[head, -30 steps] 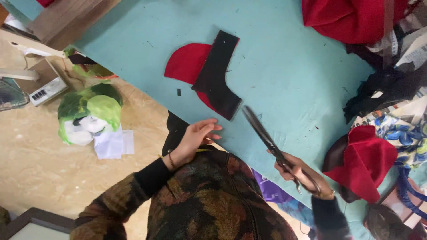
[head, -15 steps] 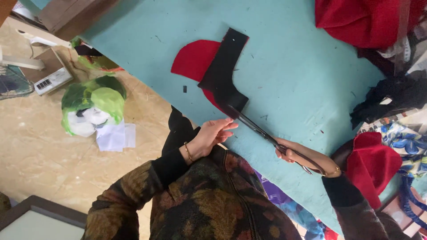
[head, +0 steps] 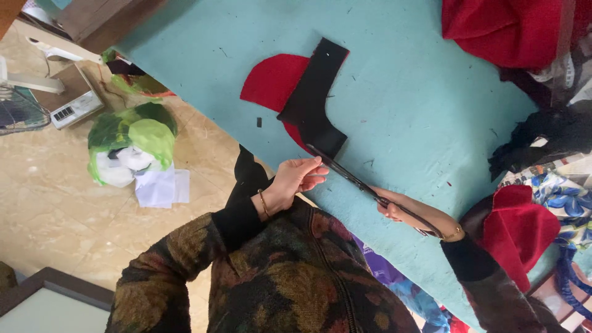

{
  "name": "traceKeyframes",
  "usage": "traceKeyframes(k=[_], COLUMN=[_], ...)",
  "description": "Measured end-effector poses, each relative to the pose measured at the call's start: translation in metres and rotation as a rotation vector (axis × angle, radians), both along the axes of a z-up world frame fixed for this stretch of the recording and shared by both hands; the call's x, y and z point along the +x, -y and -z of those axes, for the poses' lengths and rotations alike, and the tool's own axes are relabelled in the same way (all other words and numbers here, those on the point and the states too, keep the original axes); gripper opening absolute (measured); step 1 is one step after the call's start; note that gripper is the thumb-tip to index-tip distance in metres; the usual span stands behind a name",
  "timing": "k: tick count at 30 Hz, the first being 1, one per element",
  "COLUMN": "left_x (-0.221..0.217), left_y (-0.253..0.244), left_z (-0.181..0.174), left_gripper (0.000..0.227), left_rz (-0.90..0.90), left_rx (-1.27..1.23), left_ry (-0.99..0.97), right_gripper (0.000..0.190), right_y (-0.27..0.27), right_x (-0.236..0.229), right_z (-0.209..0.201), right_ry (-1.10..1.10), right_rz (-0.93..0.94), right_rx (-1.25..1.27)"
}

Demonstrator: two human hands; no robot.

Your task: The person uses shears to cut a red fabric piece that is layered over a dark brown template on a light blue table. They carefully follow the template's outline to shape the fabric, then trim the edges of the cut piece and separate the layers.

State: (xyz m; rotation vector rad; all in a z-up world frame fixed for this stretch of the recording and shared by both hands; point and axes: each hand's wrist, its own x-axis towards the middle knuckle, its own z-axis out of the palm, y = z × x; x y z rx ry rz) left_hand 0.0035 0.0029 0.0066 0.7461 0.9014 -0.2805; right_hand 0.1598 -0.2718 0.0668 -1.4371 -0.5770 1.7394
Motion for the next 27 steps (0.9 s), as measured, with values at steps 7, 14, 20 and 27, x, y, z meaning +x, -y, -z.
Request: traceKeyframes(k=[7,14,20,27], left_x=[0.006,0.009,0.009,0.006], left_y=[0.006,0.001,0.003,0.002], left_z=[0.026,0.002,0.011,0.013], left_gripper=[0.033,0.031,0.030,0.024], left_rz=[-0.021,-0.025,0.008,-0.003], left_rx=[0.003,0.009,0.032,0.022], left_ry=[-0.030,-0.059,-0.053,-0.063], right_gripper=[0.096,0.074,0.071,0.057], right_y=[0.004,0.004,0.001,-0.019], right_x=[-0.002,-0.015,-0.032,-0.048], right_z=[0.008,0.009,0.026,0.025], right_ry=[-0.023,-0.028,-0.130,-0.050], right_rz=[-0.003,0.062,0.134,0.180], right_rx=[-0.089,-0.109,-0.066,-0.114])
